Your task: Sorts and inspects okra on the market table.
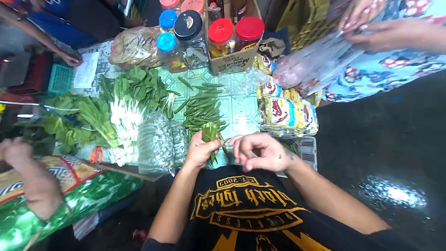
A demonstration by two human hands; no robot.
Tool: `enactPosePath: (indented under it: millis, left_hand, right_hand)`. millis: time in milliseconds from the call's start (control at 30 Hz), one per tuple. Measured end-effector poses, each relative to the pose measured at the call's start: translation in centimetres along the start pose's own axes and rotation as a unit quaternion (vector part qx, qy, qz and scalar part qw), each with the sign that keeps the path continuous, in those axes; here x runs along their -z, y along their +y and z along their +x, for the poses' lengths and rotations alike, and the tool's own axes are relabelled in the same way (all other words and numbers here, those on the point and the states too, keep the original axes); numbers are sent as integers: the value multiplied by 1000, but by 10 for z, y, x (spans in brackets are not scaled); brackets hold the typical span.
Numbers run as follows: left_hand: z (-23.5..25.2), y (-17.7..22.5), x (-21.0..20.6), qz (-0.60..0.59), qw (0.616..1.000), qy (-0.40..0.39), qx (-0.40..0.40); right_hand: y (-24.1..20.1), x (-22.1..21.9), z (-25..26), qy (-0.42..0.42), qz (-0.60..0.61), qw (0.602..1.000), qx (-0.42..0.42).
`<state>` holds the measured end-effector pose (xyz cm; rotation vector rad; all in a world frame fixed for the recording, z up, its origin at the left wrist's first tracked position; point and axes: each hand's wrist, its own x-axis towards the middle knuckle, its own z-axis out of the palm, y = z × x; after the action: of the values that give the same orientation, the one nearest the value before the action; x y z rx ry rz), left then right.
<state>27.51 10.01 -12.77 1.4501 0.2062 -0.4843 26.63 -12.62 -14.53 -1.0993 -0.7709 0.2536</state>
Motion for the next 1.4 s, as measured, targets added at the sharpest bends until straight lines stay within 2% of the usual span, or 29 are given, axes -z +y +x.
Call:
enactPosePath:
  millis: [33,67,167,233,267,333,400,467,533,567,633,733,833,900,967,1033,1100,1167,1233,1367,1400]
  left_hand:
    - [-3,0,2,-109,993,-41,-3]
    - [-5,-1,3,-169,982,-80,-21]
    - [-7,-4,-11,-186,967,-137,-111]
    - [-5,-2,-22,-87,973,-101,-189]
    - [-4,-1,-24,-2,972,-67,-225]
    - [-1,1,-25,203,942,-1,-267]
    - [0,3,-22,413,862,46,-289]
    - [-3,8,-24,551,779,70,-291]
    - [-5,13,-29,618,729,87,-282]
    - [-6,13,-31,632,720,93,-272]
    - [-6,13,-32,632,724,100,-257]
    - [-6,12,-35,617,743,86,-245]
    - [-5,8,-37,610,755,53,-235]
    - [-5,5,-36,588,777,36,-222]
    - [-6,5,-34,540,817,22,-199]
    - [-7,4,-31,474,855,13,-210]
    - [-6,2,-28,402,883,6,-243]
    - [-5,-1,-24,353,897,-18,-265]
    - [-3,-2,-23,318,908,-54,-269]
    - [-2,-3,-30,265,920,-140,-251]
    - [0,-5,-30,278,917,-143,-248]
  right_hand:
    - [8,5,-7,33,81,996,3]
    - [17,6,-12,77,164,984,0]
    - [33,-9,-4,165,330,929,-10]
    - [31,-16,7,156,351,923,-6]
    - [28,-16,11,150,343,927,-10]
    - [21,-13,21,145,278,949,-25]
    - [16,-9,28,139,186,972,-29]
    - [14,-7,33,129,102,986,-25]
    - [11,-3,34,132,52,990,-14]
    - [9,-3,32,135,32,990,-4]
    - [7,-2,30,155,-16,988,7]
    - [6,-4,27,177,-195,964,-18]
    - [0,5,27,122,-293,948,-34]
    - [-8,15,26,54,-309,949,-39]
    - [-15,23,24,10,-313,948,-57]
    - [-20,28,19,32,-290,954,-67]
    - [-27,31,16,90,-284,952,-62]
    - [-38,34,16,135,-301,943,-47]
    - [-48,34,20,142,-303,942,-21]
    - [-27,1,15,36,-271,961,-27]
    - [-22,0,12,36,-262,964,-29]
